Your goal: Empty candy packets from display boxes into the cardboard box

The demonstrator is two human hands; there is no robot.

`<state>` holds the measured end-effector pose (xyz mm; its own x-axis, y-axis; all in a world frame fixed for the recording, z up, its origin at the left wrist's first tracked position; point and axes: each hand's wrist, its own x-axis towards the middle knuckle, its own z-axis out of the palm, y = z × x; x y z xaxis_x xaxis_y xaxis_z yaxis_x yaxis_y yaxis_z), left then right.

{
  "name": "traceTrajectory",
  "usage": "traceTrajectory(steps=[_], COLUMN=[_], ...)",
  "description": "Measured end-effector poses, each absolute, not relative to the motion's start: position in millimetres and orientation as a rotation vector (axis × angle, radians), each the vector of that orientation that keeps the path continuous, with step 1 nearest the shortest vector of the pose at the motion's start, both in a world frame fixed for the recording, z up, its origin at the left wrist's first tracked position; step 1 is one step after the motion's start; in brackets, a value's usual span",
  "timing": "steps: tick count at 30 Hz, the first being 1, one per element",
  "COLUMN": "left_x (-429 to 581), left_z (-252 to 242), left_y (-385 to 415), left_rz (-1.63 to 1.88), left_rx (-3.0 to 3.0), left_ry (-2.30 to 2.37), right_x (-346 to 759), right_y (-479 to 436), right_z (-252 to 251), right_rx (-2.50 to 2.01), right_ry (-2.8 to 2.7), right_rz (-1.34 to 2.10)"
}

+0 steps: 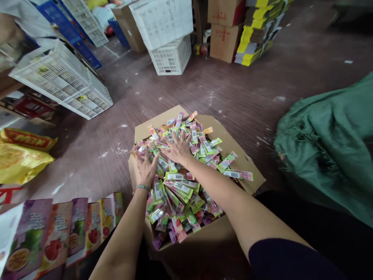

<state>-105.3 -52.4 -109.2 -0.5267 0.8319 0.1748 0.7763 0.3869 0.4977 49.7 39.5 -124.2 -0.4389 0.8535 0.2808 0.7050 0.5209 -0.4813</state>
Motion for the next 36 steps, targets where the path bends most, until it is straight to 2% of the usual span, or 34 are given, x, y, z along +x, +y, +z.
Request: traceTrajectory(steps=[4,8,11,16,19,21,24,28,32,36], left_x=[-91.8,-97.7,-101.7,-100.5,-93.6,-83.0,-59.7,-30.5,-18.9,-22.0], left_z=[-136.0,-147.2,-138.3,-105.7,-79.2,-64.3,-60.6,-96.8,-136.5,-151.3], left_y=[-27.6,-19.8,-17.5,-46.9,-66.5,-67.9,-58.2,-63.5,-91.1,-87.4], left_rz=[0.712,0.766,0.722,0.724,0.840,0.799,0.456,0.065,0.002,-0.143], left_rx=[1.493,1.417,1.373,1.404,1.436,1.563,1.815,1.814,1.808,1.785], left_ry=[2.643,2.689,2.666,2.573,2.649,2.689,2.580,2.445,2.498,2.400], right_x=[41.7,27.7,24.3,71.9,123.6,153.7,175.8,168.0,156.4,151.6], right_y=[48.2,53.3,58.4,64.1,77.4,86.4,80.3,26.8,-22.9,-21.4], right_z=[-138.9,-145.1,-133.7,-95.6,-87.1,-95.7,-125.1,-171.3,-199.2,-210.4], right_rx=[-1.273,-1.269,-1.269,-1.108,-1.020,-1.162,-1.419,-1.453,-1.499,-1.559], right_ry=[-2.293,-2.321,-2.367,-2.548,-2.478,-2.416,-2.445,-2.402,-2.262,-2.221], right_rz=[0.361,0.330,0.370,0.644,0.572,0.586,0.715,0.532,0.408,0.398])
